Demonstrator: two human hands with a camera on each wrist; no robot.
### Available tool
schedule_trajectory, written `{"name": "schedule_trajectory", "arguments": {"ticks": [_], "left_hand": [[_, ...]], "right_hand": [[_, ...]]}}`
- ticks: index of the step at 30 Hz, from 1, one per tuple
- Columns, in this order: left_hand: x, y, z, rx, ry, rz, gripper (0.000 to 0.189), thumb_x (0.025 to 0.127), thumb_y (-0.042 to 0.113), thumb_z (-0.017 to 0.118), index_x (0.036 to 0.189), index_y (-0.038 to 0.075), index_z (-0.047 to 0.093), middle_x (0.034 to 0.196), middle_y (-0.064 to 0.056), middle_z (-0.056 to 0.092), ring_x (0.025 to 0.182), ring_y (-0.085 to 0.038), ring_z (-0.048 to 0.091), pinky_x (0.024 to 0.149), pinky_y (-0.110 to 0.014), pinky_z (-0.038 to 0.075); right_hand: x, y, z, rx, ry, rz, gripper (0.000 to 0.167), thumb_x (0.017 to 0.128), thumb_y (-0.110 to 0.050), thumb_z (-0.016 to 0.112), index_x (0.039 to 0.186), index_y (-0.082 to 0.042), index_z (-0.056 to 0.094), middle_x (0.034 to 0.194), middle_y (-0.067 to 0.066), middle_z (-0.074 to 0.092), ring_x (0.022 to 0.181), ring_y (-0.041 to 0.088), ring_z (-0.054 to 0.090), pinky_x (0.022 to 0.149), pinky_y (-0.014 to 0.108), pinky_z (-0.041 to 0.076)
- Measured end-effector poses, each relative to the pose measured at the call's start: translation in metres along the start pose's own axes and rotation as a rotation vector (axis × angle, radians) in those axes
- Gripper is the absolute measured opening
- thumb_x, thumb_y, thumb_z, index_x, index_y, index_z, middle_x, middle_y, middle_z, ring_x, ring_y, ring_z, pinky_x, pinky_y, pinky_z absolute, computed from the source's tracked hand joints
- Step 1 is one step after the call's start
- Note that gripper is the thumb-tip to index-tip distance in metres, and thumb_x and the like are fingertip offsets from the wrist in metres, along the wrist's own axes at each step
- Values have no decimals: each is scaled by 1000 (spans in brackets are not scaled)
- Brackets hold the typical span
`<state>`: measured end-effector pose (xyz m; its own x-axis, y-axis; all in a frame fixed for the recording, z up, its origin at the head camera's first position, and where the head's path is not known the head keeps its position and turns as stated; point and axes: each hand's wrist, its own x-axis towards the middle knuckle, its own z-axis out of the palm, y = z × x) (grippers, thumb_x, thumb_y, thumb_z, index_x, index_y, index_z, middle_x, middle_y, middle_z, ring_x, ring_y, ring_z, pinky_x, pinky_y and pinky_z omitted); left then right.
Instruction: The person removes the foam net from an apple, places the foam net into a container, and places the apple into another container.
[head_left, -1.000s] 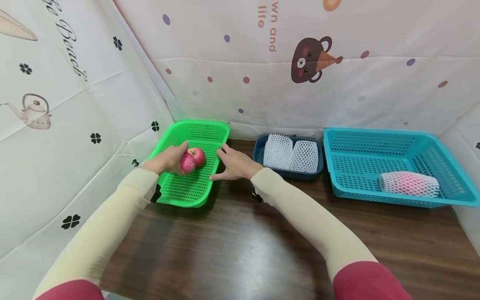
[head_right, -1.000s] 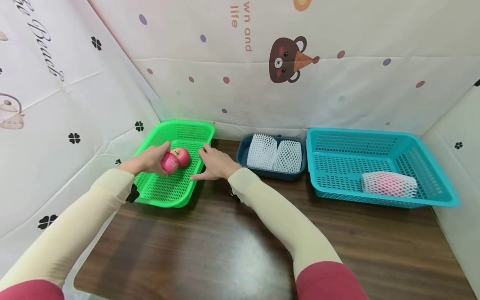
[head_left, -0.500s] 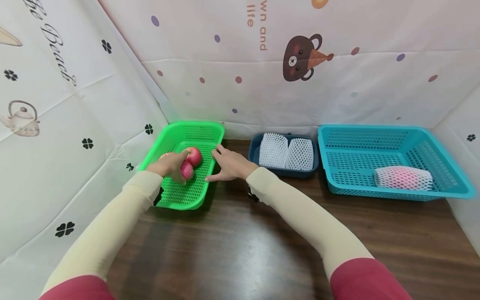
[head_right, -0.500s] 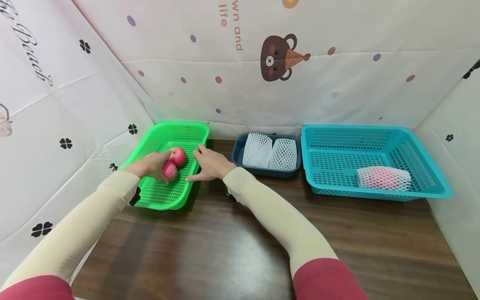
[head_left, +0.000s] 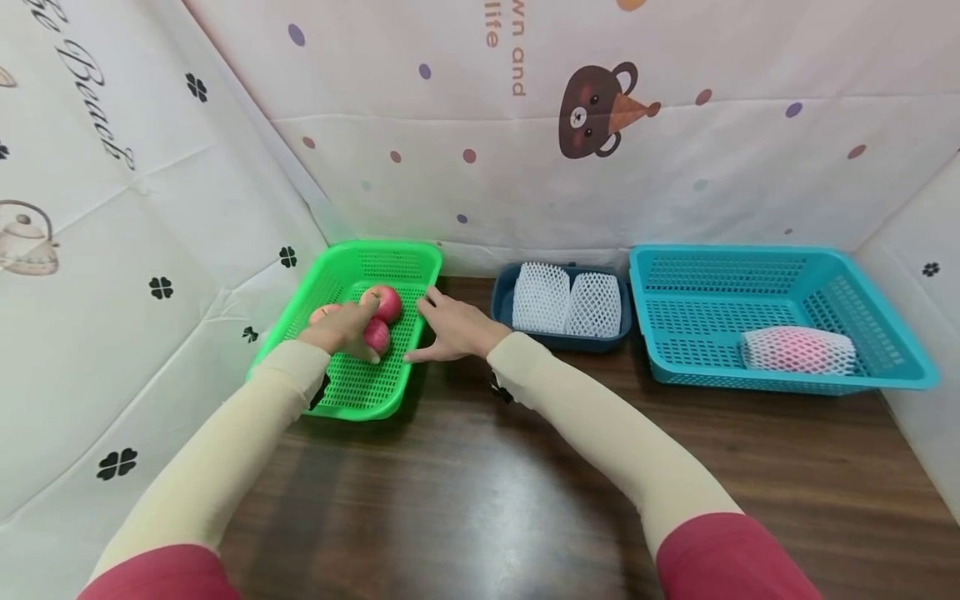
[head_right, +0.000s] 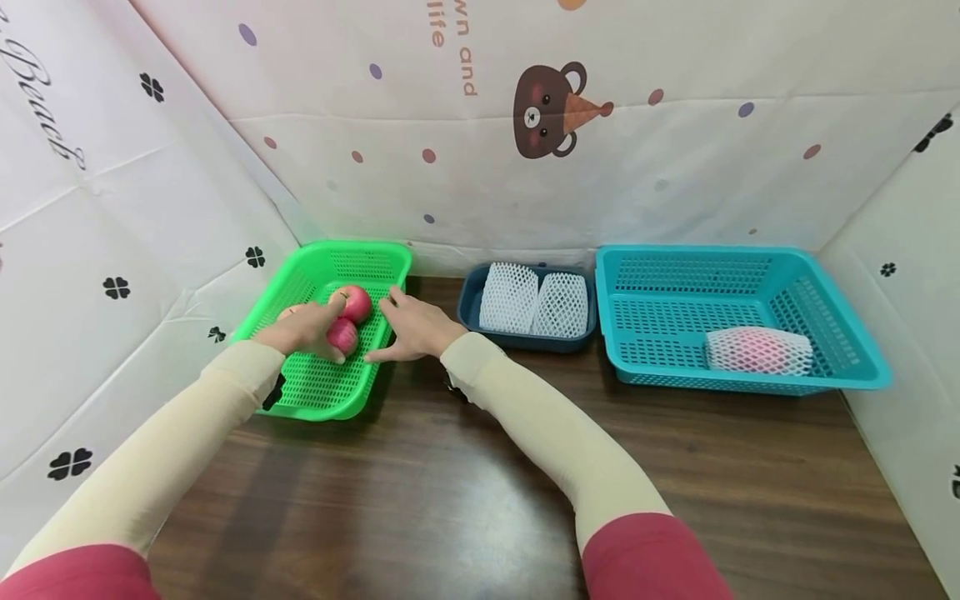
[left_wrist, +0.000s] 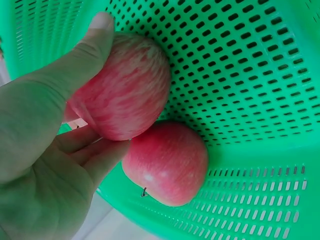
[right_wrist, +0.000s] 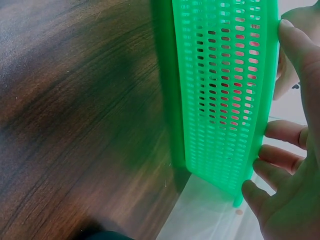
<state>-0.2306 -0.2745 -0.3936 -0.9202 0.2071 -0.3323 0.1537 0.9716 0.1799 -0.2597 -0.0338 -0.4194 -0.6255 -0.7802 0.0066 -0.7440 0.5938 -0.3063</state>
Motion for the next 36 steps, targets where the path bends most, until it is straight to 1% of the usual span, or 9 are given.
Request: {"name": "schedule_trajectory", "arguments": {"ticks": [6,12,15,18,21,25,29,33,36], "left_hand": [[4,1,2,16,0,36,76,79,23,91,136,6,44,129,-31,57,124,-47,55,93,-62,51],[3,2,1,17,-6,24,73,79,23,91,133,7,45,129,-30,58,123,-46,56,93,-60,52],[2,2,0,7,-7,22,77,81,24,89,140,6,43,131,-30,57,123,-45,56,93,-60,52],[1,1,-1,0,-15,18,88,85,28,87,153,5,36,136,-32,55,123,-45,56,93,-60,52],[0,0,-1,0,-18,16,94,87,31,84,159,4,29,137,-32,55,123,-44,57,94,-59,52],[0,-1,-1,3,-13,18,92,88,32,83,157,3,31,134,-31,58,122,-44,58,95,-59,52],[0,-3,-1,22,-7,18,89,90,38,80,156,-1,34,134,-32,58,124,-46,56,98,-60,50],[-1,-4,-3,35,21,24,77,93,43,76,149,-2,45,119,-24,65,114,-42,61,94,-56,51],[-1,-6,-5,33,46,27,60,94,45,73,132,0,58,95,-12,64,95,-33,60,81,-48,50]], "right_hand": [[1,0,1,-3,1,1,103,84,-80,59,152,-6,40,155,16,31,110,22,58,91,35,55],[1,0,1,2,-1,-6,104,83,-82,58,153,-6,40,156,16,31,105,21,59,89,34,55],[1,0,1,5,4,-5,103,83,-82,58,151,-7,42,151,14,34,100,19,58,86,33,55],[1,0,0,6,8,-4,102,83,-82,59,150,-7,43,146,12,36,99,19,57,85,33,55],[0,0,0,6,0,5,102,83,-82,59,151,-8,41,151,13,34,104,20,58,88,34,55],[0,1,0,4,-14,15,105,83,-82,57,154,-8,38,159,16,27,113,23,59,93,35,55],[-1,1,1,1,-13,8,105,83,-83,56,155,-8,38,159,16,29,114,22,59,92,35,55],[-1,0,0,-5,-2,2,102,83,-83,57,152,-9,40,153,13,33,110,19,57,89,33,55],[0,-1,-1,-11,2,1,99,83,-82,58,149,-10,43,145,10,38,104,17,55,85,32,54]]}}
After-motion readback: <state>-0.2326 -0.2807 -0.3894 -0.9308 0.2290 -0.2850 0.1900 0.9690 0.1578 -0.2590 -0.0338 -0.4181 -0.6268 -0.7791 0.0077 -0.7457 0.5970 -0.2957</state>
